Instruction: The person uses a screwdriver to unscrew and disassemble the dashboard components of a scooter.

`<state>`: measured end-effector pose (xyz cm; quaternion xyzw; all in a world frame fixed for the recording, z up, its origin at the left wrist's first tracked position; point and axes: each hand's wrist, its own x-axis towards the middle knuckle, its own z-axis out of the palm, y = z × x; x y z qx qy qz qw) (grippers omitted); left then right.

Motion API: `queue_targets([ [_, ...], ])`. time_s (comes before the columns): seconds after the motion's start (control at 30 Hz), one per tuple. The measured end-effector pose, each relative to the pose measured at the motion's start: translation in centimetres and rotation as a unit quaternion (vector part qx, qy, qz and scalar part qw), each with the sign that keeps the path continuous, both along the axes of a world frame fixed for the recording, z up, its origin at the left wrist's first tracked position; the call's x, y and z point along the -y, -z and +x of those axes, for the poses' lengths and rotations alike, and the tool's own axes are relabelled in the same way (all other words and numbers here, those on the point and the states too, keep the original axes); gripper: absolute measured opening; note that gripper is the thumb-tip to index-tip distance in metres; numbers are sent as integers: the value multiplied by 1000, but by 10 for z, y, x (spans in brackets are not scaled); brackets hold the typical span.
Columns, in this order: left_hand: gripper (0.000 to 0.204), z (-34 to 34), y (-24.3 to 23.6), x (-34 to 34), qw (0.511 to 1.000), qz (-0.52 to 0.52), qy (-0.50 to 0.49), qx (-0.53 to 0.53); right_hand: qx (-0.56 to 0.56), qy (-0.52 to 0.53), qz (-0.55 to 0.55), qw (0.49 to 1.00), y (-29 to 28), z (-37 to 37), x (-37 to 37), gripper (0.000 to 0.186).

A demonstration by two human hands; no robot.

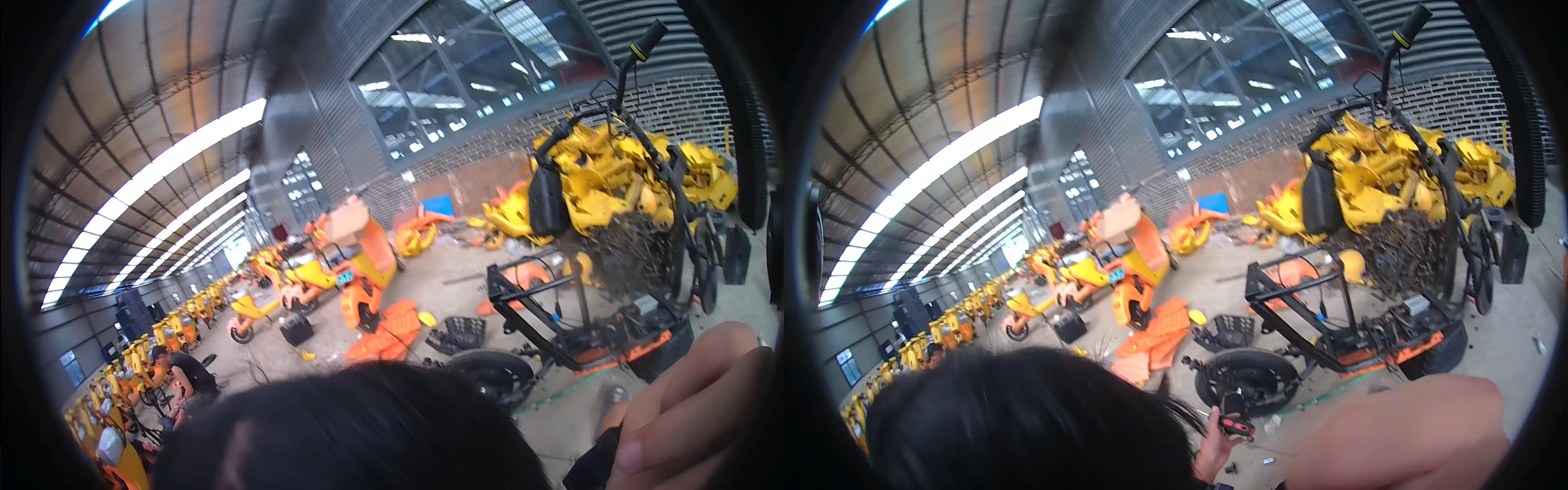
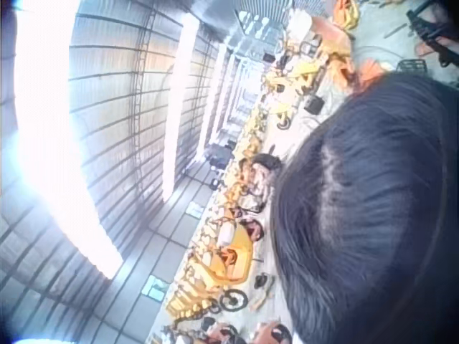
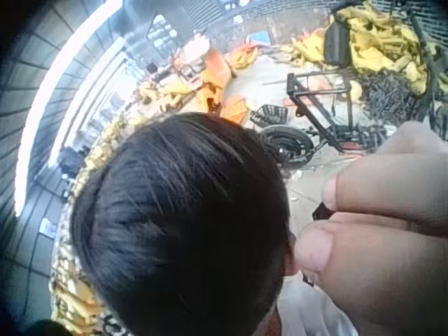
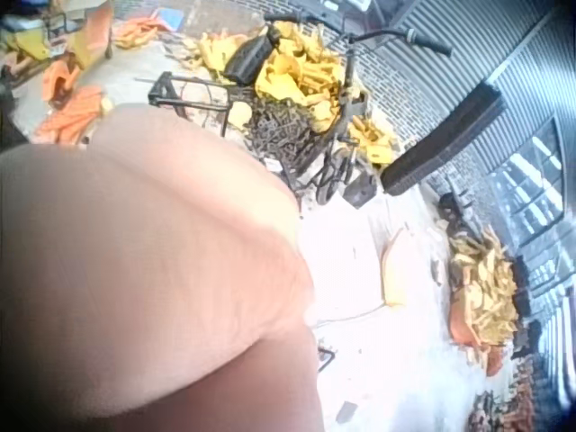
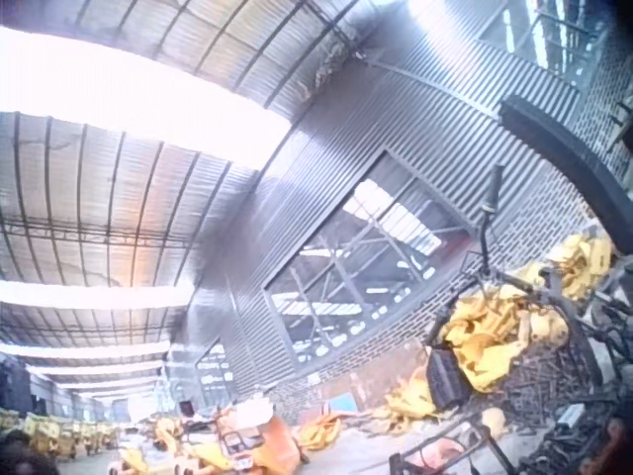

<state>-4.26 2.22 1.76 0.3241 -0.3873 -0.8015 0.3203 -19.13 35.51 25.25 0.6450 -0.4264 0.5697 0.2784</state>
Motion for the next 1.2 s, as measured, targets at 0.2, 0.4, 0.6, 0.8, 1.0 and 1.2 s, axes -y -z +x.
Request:
queue_targets([
  [0.2, 55, 19, 10, 31, 999, 8, -40, -1, -20, -58, 82, 995, -98, -32, 26, 32],
  [0.4, 61, -26, -1, 5, 999, -16, 34, 19, -81, -93, 131, 984, -95, -12, -7, 31],
  [0.6, 64, -25, -7, 4, 995, -58, 34, 70, -123, -71, 64, 988, -88, 3, -17, 30],
  [0.8, 63, -15, -3, -13, 995, -84, 15, 57, -133, -89, 50, 986, -90, -15, 16, 30],
  [1.0, 49, -23, -27, -32, 996, -49, 54, 53, -137, -75, 79, 985, -102, -32, 28, 29],
  [1.2, 58, -44, -25, 9, 997, -57, 61, -3, -140, -98, 106, 980, -99, -30, 35, 28],
])
